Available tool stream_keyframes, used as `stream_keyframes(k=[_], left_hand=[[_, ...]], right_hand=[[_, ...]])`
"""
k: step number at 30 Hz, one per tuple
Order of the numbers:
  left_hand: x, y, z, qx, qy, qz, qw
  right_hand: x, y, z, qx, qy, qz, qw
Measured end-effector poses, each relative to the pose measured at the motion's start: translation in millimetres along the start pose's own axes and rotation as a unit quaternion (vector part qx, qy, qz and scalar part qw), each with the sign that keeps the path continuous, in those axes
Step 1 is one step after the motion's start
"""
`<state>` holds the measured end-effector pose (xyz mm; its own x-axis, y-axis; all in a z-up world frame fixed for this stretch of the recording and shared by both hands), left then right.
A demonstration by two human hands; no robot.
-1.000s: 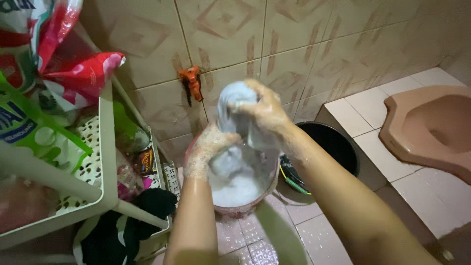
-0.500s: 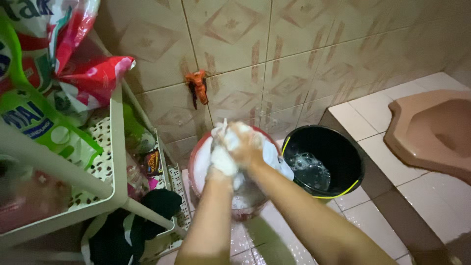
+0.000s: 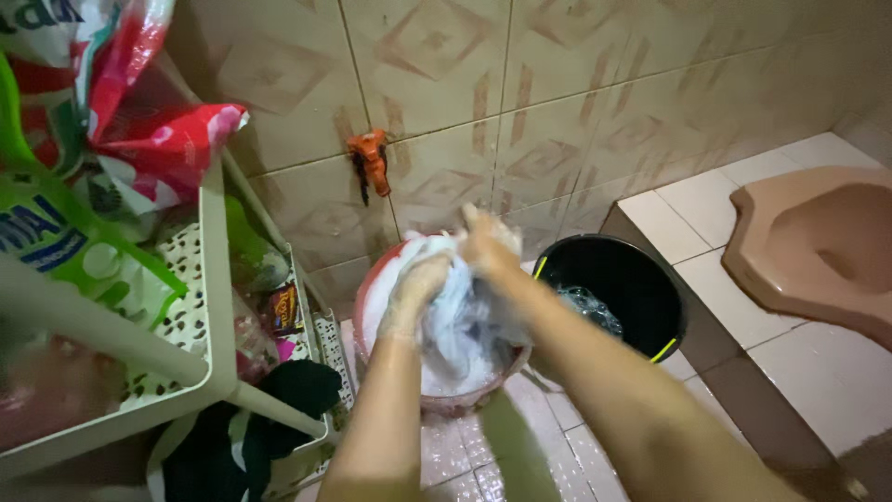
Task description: The person hand washes a light-colored cloth in a red basin filled with soapy water. They repeatedly scrub, wring, and rinse the cloth, then transfer it to a black bucket beside the basin.
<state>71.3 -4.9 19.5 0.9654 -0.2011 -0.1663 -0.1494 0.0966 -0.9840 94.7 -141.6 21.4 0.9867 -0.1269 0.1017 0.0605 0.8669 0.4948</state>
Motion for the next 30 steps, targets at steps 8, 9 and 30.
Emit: stream_keyframes(k=[8,9,30], left_hand=[[-21.9,-69.7,37.1,0.074,-0.052,-0.123,0.988],[-23.8,-68.3,24.0,0.021,0.015,-0.131,0.991],[31.5,51.1,-36.7,-0.448,0.014,0.000,0.894]], right_hand=[[-37.7,33.7,26.2,0.225,0.263,0.074,0.935],[-32.7,33.4,42.4,0.194,0.195,0.062,0.959],[-65.2,51.6,42.6,0.148,-0.128,-0.012,0.981]])
Point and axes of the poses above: each hand's wrist, its own x-axis towards the middle knuckle, its own z-axis out of the back of the hand, y = z × x, the point moved 10 cm from there along x, towards the middle knuckle, and after that the axes turned 1 degree about -y, right-handed, at the moved point
